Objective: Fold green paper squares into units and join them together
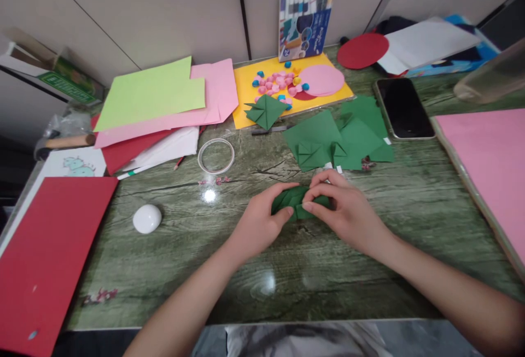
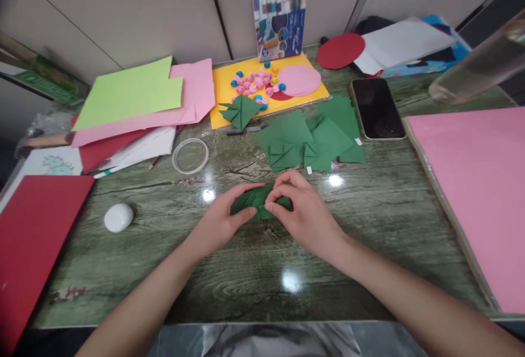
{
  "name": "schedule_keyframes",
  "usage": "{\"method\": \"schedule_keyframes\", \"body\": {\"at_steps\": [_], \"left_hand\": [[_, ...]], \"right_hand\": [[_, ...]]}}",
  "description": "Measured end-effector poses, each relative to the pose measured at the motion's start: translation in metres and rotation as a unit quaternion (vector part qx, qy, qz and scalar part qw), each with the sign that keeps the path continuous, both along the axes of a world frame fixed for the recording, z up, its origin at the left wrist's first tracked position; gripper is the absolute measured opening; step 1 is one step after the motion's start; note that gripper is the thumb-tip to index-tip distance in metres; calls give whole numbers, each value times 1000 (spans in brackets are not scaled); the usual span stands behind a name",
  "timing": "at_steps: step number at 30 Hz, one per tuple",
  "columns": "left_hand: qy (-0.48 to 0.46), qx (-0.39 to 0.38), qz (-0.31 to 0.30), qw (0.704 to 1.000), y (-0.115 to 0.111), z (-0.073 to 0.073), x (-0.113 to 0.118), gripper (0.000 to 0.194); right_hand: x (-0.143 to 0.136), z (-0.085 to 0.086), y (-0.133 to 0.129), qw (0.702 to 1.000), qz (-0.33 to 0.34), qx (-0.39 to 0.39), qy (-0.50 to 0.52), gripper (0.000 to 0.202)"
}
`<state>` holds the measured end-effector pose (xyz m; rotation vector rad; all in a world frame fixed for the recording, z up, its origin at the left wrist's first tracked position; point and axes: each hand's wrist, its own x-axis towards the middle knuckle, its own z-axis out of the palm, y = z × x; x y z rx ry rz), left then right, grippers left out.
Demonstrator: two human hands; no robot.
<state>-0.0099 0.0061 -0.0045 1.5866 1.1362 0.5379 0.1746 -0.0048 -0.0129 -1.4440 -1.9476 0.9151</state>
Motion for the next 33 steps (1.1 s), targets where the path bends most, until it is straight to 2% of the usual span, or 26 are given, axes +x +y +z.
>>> {"method": "schedule_keyframes", "body": {"at_steps": [16, 33], "left_hand": [[35, 29, -2, 999, -5, 3, 3, 42], [14, 66, 55, 996, -12, 1, 12, 34]], "right_hand": [[-2, 0, 2, 1000, -10, 6, -8, 6], [-5, 2, -4, 999, -35, 34, -22, 8]]}}
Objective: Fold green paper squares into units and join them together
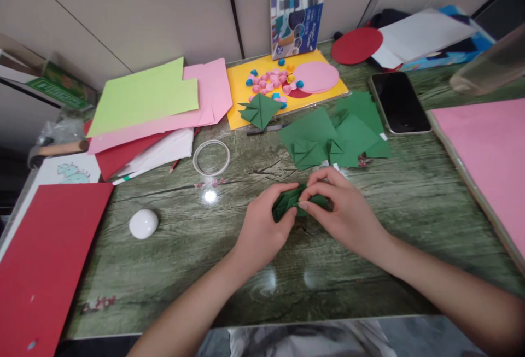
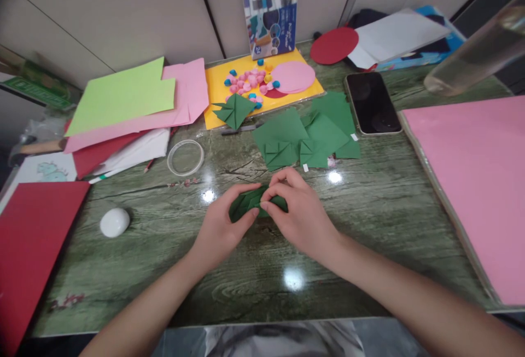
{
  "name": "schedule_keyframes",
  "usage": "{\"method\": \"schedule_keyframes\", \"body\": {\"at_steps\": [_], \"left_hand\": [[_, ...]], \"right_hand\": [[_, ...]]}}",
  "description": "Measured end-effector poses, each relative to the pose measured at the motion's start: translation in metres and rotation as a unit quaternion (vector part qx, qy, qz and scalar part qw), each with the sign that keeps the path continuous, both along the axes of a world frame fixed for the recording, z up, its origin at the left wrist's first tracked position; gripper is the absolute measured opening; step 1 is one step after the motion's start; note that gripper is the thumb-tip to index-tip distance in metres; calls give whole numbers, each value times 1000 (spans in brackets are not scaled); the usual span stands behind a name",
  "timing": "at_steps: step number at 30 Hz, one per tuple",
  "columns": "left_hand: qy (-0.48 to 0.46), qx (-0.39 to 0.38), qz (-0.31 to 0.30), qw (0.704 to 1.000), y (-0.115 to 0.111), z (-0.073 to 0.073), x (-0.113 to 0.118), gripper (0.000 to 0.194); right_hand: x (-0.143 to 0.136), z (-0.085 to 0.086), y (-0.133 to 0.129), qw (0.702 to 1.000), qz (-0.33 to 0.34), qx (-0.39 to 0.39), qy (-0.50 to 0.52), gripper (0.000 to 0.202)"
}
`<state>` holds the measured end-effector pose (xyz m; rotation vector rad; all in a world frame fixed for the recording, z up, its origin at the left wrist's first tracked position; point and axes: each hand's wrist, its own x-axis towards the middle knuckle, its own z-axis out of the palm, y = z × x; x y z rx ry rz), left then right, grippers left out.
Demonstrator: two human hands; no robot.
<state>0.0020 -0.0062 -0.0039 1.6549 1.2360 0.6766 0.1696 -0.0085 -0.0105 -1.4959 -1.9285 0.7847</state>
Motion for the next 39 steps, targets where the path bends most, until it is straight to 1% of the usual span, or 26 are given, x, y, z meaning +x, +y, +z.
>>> {"method": "schedule_keyframes", "body": {"at_steps": [5, 14, 28, 34, 39], "left_hand": [[-6, 4, 15, 1000, -2, 0, 2, 31], [2, 3, 0, 1000, -2, 0, 1, 33], [13, 11, 4, 1000, -1, -4, 2, 36], [10, 22, 27, 999, -4, -7, 3, 34], [-22, 11, 48, 999, -4, -4, 4, 32]], "right_hand": [[-1, 3, -3, 1000, -7, 25, -9, 8], [-1, 3, -1, 1000, -13, 14, -15, 8], [-2, 0, -2, 999, 0, 35, -11, 10], [-4, 1, -3, 999, -10, 45, -14, 8], [-5, 1, -4, 999, -22, 47, -9, 7]]}}
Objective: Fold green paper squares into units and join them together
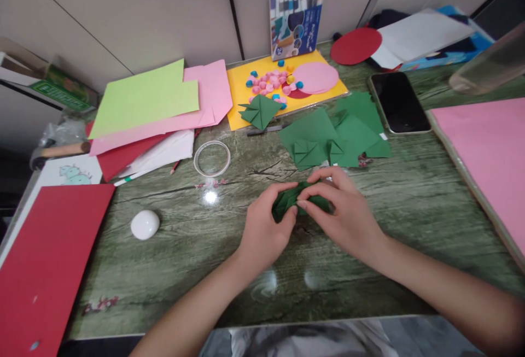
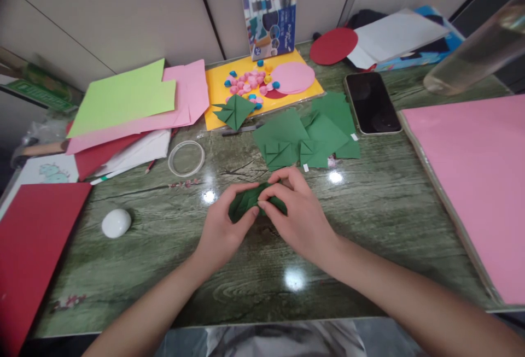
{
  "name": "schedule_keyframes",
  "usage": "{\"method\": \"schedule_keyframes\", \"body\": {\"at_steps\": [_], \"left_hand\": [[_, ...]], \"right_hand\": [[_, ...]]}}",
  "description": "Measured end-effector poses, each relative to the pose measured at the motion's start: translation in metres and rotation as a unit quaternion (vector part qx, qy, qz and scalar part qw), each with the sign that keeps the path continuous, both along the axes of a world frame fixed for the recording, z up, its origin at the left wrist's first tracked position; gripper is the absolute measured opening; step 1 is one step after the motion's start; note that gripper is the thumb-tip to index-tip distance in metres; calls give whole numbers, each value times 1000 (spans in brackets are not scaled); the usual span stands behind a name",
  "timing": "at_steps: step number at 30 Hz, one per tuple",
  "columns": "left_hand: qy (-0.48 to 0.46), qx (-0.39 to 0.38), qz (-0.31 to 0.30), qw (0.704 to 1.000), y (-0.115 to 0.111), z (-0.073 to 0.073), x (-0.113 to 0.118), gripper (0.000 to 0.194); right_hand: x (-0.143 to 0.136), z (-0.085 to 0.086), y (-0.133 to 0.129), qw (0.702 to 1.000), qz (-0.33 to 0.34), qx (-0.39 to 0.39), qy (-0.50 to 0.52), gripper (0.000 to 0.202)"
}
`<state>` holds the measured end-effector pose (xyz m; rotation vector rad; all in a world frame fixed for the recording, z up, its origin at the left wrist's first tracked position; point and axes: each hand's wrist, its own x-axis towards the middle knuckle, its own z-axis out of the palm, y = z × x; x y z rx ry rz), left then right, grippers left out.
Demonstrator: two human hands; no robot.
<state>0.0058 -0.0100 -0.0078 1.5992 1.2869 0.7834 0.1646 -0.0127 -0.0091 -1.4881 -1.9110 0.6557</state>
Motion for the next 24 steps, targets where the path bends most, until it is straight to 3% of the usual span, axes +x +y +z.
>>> {"method": "schedule_keyframes", "body": {"at_steps": [2, 5, 7, 12, 24], "left_hand": [[-17, -15, 13, 1000, 1, 1, 0, 31], [-35, -28, 43, 998, 3, 3, -1, 30], [-46, -26, 60, 997, 4, 3, -1, 32], [-71, -35, 64, 995, 4, 3, -1, 33], [-60, -48, 16, 997, 2, -1, -4, 25]], "right_hand": [[0, -1, -1, 999, -11, -9, 34, 9], [-1, -3, -1, 986, -44, -51, 156, 44], [-1, -4, 1, 965, -46, -104, 235, 54], [-1, -3, 6, 946, -17, -224, 234, 26], [0, -1, 7, 949, -44, -246, 192, 20]]}}
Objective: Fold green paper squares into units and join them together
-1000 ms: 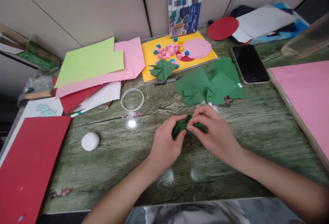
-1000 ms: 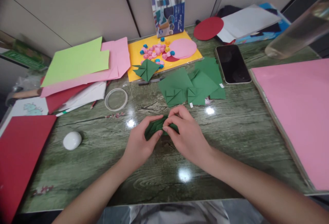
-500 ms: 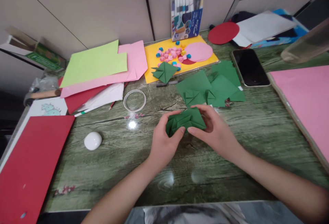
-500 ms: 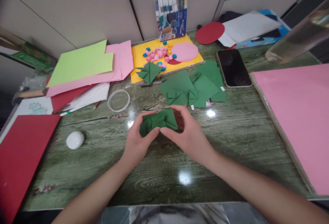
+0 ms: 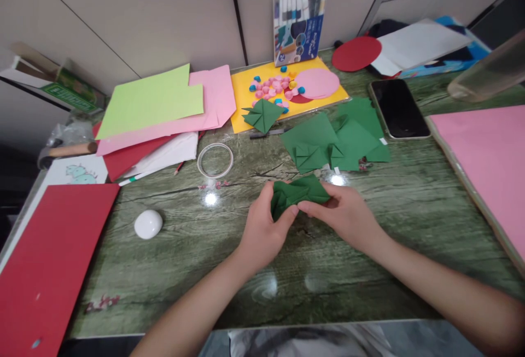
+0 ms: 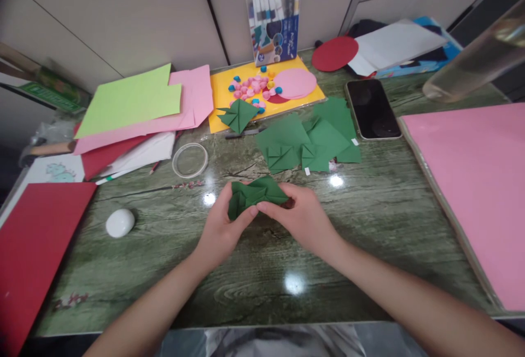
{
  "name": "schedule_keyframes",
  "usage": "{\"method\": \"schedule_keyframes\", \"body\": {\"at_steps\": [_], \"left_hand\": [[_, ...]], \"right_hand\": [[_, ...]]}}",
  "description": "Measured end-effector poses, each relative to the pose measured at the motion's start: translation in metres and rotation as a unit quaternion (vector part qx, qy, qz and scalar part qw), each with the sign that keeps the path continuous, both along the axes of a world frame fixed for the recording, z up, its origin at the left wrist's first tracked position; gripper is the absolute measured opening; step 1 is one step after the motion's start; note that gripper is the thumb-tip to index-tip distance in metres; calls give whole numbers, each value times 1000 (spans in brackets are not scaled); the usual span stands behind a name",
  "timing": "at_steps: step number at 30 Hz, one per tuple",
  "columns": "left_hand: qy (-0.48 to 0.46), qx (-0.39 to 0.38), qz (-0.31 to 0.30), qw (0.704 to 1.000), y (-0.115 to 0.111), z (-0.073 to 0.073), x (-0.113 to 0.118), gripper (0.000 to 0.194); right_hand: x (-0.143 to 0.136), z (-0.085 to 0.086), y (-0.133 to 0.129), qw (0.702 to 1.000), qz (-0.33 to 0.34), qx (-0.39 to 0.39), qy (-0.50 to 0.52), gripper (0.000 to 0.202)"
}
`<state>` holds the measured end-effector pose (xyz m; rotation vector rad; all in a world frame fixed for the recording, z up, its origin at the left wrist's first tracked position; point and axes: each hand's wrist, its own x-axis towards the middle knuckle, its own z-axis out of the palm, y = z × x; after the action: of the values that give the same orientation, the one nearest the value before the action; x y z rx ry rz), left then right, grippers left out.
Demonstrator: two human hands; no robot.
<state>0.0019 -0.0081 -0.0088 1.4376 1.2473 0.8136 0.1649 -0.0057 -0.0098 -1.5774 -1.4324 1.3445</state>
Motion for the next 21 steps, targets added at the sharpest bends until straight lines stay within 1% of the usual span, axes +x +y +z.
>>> {"method": "schedule_keyframes", "body": {"at_steps": [3, 6, 11, 14, 18, 19, 21], "left_hand": [[-4, -6, -7, 1000, 1, 1, 0, 25], [-20, -24, -12, 999, 2, 2, 1, 24], [-15, -57, 2, 998, 3, 2, 2, 23], [-85, -109, 5, 990, 4, 0, 0, 21], [-210, -190, 11, 959, 8, -2, -3, 18], [-222, -200, 13, 954, 9, -2, -3, 17], [-223, -201, 15, 954, 10, -3, -3, 16]], "right_hand": [[1, 2, 0, 1000, 10, -10, -5, 24], [2, 1, 0, 1000, 17, -2, 7, 23], [1, 0, -1, 999, -8, 24, 32, 22], [3, 0, 1, 999, -7, 15, 30, 21], [7, 0, 5, 999, -4, -10, 30, 22], [9, -1, 7, 999, 5, -19, 30, 23], [11, -1, 10, 999, 30, -31, 29, 25]]}}
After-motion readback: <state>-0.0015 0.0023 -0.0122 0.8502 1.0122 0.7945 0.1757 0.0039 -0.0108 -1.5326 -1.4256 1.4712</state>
